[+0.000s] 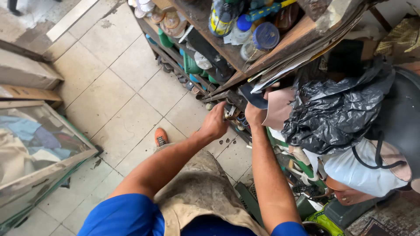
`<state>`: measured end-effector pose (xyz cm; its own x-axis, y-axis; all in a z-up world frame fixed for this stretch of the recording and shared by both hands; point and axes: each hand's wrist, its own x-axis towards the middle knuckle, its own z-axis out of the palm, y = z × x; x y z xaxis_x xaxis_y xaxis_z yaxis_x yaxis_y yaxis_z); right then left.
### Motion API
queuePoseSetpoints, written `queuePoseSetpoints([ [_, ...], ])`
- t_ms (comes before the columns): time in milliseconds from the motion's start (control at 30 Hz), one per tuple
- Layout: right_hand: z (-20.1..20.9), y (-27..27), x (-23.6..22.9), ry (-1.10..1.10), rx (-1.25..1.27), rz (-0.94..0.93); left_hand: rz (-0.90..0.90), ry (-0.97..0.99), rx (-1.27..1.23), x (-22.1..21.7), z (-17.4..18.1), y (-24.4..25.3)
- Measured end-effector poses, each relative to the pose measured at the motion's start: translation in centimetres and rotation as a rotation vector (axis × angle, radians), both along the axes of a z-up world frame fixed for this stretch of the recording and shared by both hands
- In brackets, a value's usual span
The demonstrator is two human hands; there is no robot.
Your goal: The person sits on a chair and paints the sole of a white and pink sneaker. They pour pink liquid from a bottle into a small bowl, then use a brush to apply the pink paint to the shoe's sole and edges.
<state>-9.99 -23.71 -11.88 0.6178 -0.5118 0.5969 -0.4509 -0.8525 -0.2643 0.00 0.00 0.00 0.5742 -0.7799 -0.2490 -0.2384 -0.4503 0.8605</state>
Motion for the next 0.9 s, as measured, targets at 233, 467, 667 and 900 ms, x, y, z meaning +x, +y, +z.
queuePoseSetpoints([
  [233,11.0,6.2,3.0,-0.252,0.446,0.170,0.113,0.064,0.369,-0.1,-6.9,16.6],
  [467,8.3,4.4,4.2,-0.158,0.513,-0.133,0.307,0.041,0.377,0.0,0.7,25.2],
  [667,9.6,5.9,2.1,-0.195,0.611,-0.014,0.558,0.125,0.466,-3.5,-3.2,34.5],
  [900,1.8,7.3,-5.2,0.104,0.441,0.254,0.872,0.099,0.503,-7.7,-3.4,41.3],
])
